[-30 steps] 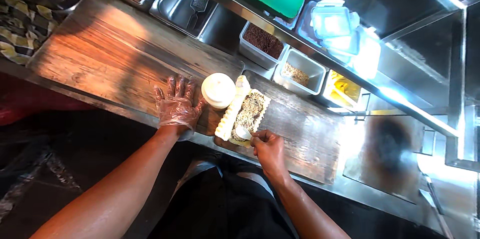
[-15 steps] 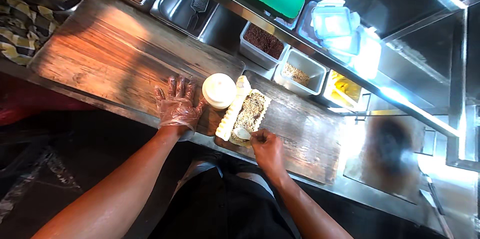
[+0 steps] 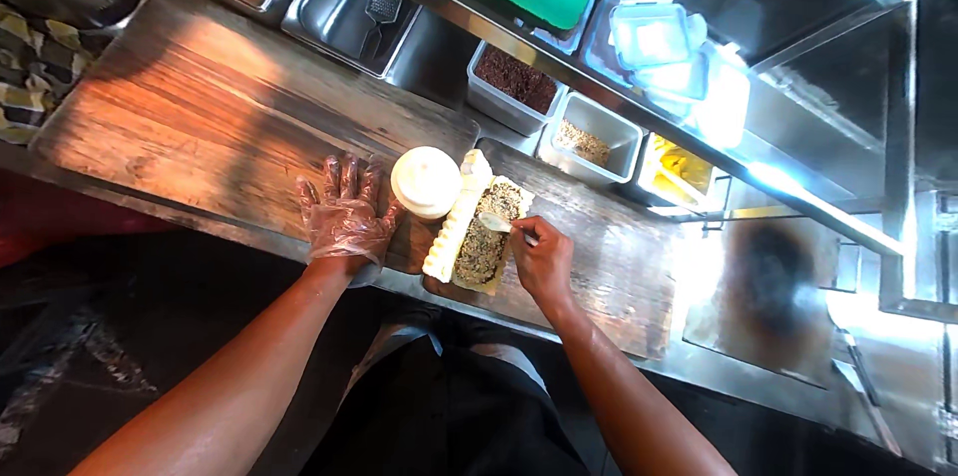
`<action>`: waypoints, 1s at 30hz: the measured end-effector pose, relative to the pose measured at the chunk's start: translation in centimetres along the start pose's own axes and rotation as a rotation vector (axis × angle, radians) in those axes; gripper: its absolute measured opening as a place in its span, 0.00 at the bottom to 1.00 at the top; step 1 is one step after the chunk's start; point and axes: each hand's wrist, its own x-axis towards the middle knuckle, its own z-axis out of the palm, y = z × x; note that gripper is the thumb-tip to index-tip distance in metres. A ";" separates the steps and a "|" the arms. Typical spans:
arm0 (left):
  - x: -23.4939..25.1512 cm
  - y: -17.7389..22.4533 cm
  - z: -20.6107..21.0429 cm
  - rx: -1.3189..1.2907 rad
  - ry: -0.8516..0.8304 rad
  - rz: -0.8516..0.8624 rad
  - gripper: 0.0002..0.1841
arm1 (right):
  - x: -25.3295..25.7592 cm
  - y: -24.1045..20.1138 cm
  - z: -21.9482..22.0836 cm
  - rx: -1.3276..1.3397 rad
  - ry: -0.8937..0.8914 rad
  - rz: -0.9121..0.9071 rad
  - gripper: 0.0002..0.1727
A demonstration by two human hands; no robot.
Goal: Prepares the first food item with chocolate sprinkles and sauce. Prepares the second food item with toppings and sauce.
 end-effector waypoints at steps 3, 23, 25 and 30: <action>0.0 -0.2 0.3 0.012 0.022 -0.003 0.43 | 1.3 0.0 0.1 -0.033 0.000 0.075 0.06; 0.4 -0.5 0.6 0.018 0.032 0.007 0.43 | 6.3 -0.1 -0.4 0.084 -0.008 0.379 0.03; 0.4 -0.7 0.7 0.030 0.035 0.008 0.43 | 6.6 -0.2 -0.3 0.046 -0.011 0.383 0.03; 0.5 -0.6 0.6 0.047 0.014 0.006 0.45 | 7.1 -1.2 -2.0 0.329 -0.093 0.537 0.03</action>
